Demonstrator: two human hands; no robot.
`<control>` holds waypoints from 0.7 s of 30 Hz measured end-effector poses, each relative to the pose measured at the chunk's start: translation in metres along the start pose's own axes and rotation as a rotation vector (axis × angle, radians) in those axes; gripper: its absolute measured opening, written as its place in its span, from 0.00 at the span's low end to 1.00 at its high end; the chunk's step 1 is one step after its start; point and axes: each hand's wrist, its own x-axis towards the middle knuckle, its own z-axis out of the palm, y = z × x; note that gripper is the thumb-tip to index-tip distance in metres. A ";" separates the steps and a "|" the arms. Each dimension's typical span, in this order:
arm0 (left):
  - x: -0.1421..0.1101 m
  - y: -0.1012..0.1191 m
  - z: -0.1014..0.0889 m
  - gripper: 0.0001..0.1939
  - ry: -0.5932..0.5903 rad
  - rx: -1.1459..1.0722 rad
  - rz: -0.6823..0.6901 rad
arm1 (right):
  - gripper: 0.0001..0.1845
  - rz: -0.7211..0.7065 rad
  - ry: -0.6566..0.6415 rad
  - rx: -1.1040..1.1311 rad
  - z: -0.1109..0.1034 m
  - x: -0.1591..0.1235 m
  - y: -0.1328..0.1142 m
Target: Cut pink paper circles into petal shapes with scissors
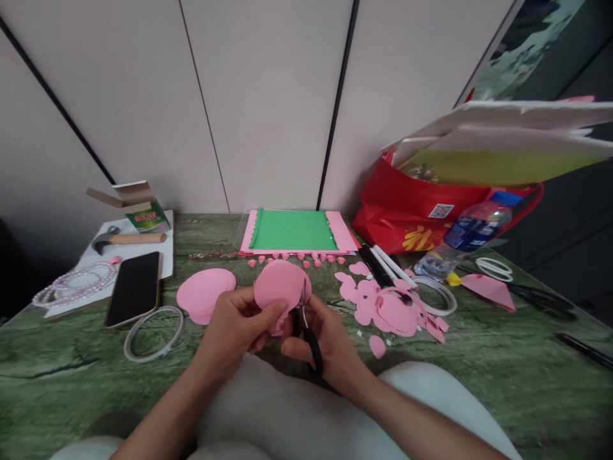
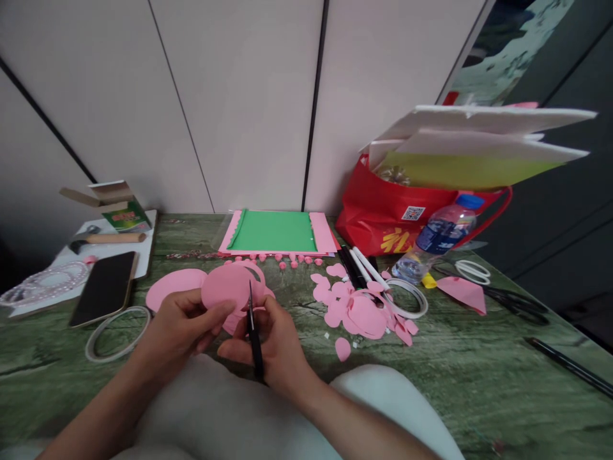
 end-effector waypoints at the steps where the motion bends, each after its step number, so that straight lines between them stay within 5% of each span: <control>1: 0.000 0.000 0.000 0.14 0.003 0.006 0.002 | 0.28 -0.001 0.004 -0.006 0.000 0.000 0.000; 21: 0.000 -0.001 -0.003 0.12 0.058 0.017 0.067 | 0.24 0.071 -0.026 0.021 0.001 0.000 -0.005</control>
